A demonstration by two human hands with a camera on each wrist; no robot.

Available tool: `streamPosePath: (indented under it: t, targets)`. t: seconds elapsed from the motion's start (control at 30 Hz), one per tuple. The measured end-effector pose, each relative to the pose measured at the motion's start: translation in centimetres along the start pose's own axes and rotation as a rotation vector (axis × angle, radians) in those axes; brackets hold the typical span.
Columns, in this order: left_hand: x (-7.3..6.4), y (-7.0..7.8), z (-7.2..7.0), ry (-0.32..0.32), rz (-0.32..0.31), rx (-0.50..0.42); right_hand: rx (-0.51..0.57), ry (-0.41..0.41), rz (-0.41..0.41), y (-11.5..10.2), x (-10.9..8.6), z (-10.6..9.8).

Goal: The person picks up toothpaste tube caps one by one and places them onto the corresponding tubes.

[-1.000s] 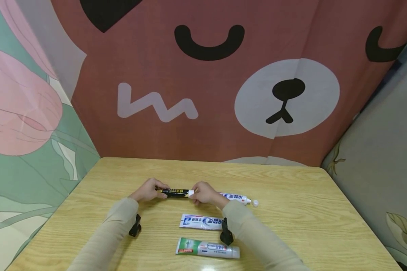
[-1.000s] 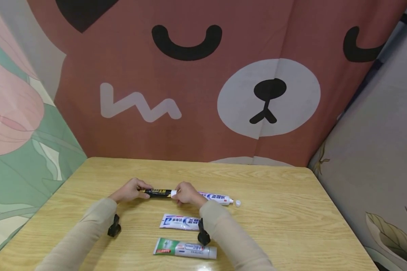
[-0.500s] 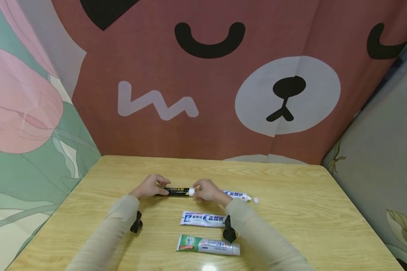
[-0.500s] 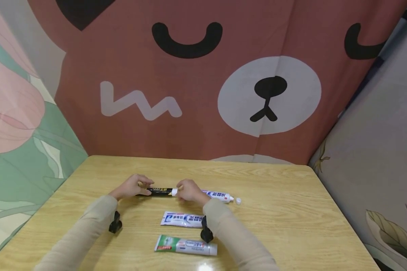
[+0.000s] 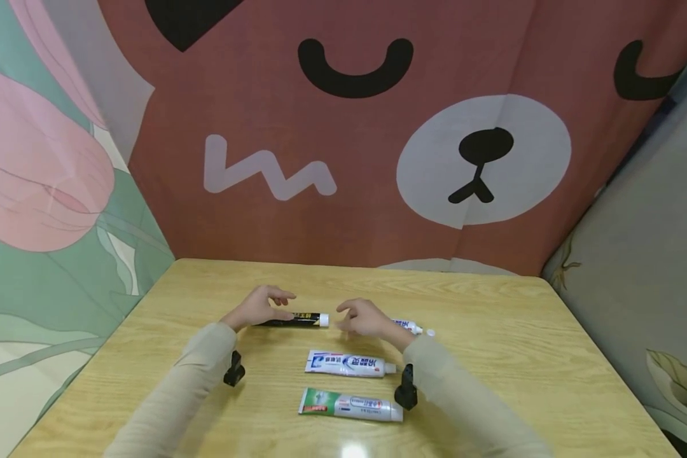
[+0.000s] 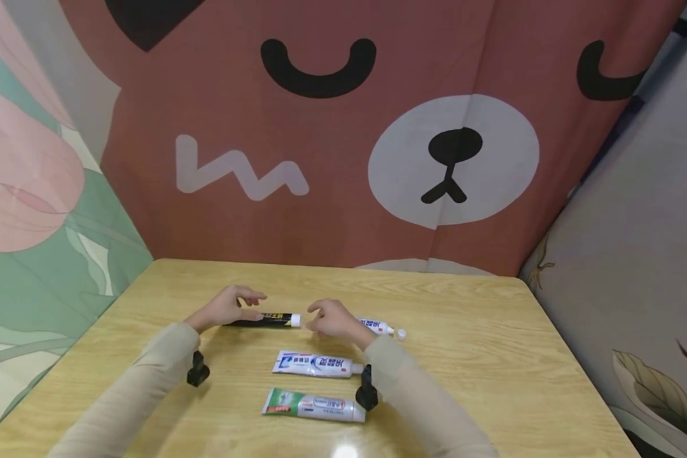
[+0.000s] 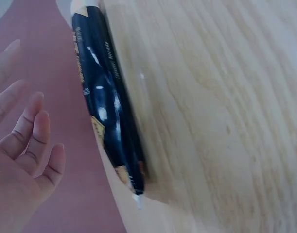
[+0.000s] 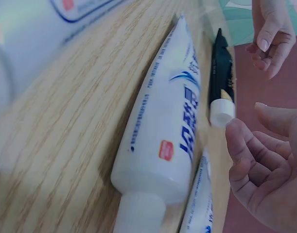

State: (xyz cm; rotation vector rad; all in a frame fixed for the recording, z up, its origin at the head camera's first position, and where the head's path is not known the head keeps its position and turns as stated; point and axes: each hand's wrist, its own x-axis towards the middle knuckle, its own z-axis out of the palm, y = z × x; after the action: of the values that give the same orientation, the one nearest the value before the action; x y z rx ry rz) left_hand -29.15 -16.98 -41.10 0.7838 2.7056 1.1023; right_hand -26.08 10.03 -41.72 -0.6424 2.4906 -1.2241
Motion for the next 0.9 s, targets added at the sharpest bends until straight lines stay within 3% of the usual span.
streamPosePath:
  t: [0.2, 0.47, 0.9]
  targets:
    - [-0.4, 1.2, -0.2, 0.016, 0.079, -0.008, 0.007, 0.022, -0.021, -0.4, -1.3, -0.9]
    - [-0.5, 2.4, 1.4, -0.011, 0.166, -0.059, 0.1, 0.033, -0.077, -0.4, -3.6, -1.3]
    - [-0.2, 4.9, 3.0, -0.032, 0.187, -0.146, 0.067, 0.066, -0.107, 0.0, -6.6, -2.5]
